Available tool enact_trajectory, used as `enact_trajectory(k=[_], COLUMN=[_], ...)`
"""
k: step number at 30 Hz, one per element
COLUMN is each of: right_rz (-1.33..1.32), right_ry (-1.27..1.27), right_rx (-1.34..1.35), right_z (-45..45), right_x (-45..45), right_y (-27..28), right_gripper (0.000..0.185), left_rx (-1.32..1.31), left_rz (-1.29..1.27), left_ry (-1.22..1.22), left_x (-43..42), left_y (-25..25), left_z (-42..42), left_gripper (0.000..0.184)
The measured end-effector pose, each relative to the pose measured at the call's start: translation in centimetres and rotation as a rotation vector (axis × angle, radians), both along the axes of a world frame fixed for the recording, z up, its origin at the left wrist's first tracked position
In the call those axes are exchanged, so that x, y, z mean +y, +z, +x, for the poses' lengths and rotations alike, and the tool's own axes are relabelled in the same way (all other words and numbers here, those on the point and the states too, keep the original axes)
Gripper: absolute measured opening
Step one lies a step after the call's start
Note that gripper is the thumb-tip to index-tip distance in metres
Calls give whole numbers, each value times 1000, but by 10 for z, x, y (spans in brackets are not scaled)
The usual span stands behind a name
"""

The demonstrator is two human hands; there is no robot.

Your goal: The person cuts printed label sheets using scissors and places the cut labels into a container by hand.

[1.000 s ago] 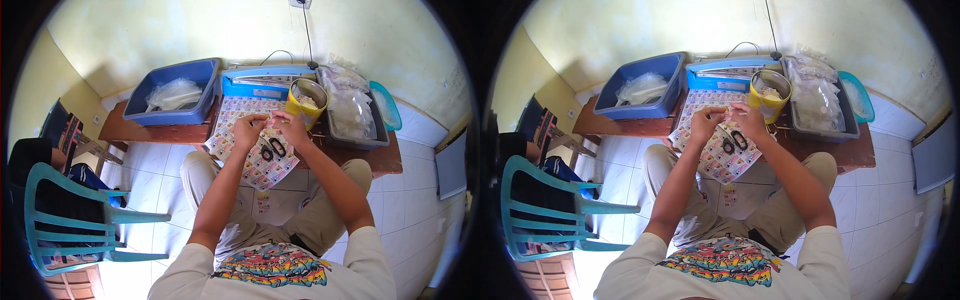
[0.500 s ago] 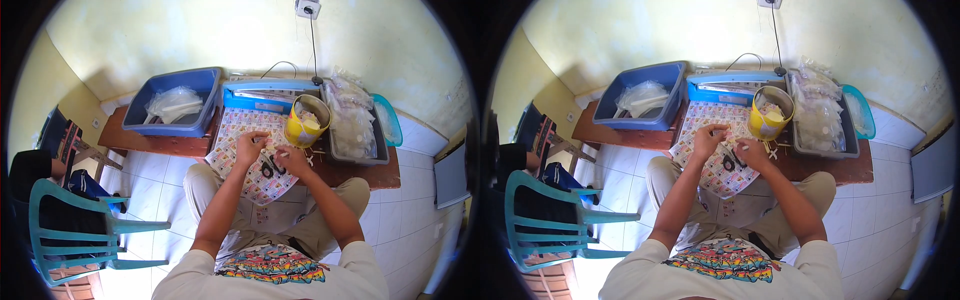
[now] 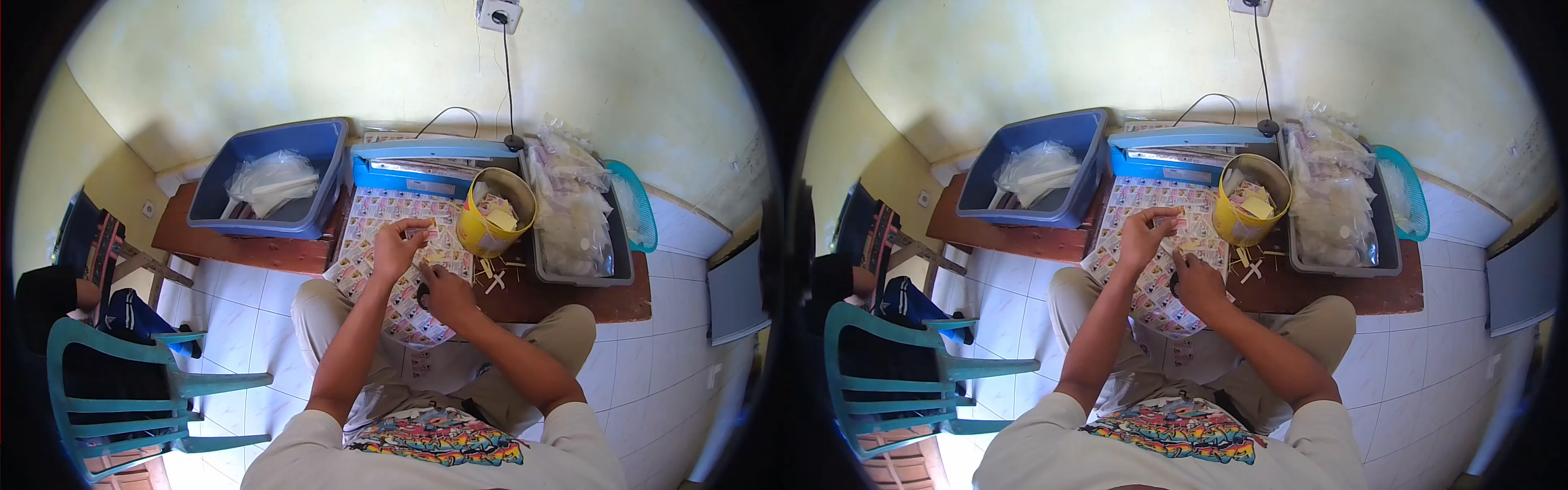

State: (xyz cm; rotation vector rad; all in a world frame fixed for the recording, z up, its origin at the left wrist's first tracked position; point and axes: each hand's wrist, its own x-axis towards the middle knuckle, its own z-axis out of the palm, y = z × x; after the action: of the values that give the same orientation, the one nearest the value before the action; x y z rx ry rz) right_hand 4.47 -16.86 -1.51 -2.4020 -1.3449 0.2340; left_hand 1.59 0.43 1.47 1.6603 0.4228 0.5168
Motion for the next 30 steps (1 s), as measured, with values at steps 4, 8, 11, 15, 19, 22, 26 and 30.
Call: enact_trajectory(k=[4,8,11,15,19,22,26,30], right_rz=[-45,-16,106,228,266,313,437,463], right_ry=[-17,3,-1,3,-149,-185,-172,-158], right_rx=[27,129,221,328,539,727,961,1097], right_z=[8,20,32,50,57,60,55,52], right_x=[10,10,5,-3,-10,-9,-6,-3], right_y=[1,4,4,6,16,13,28,37], right_gripper=[65,69,72,81,86,93,98,99], left_rx=[-12,52,91,35,-31,-64,-125,-124], left_rz=[31,156,181,-77,-163,-227,-227,-250], left_ry=[-11,-45,-54,-40,21,57,101,117], left_x=[8,22,35,41,37,36,38,38], left_y=[17,44,50,29,12,4,0,-2], left_z=[0,5,12,13,13,15,18,21], left_gripper=[23,23,22,25,25,23,24,25])
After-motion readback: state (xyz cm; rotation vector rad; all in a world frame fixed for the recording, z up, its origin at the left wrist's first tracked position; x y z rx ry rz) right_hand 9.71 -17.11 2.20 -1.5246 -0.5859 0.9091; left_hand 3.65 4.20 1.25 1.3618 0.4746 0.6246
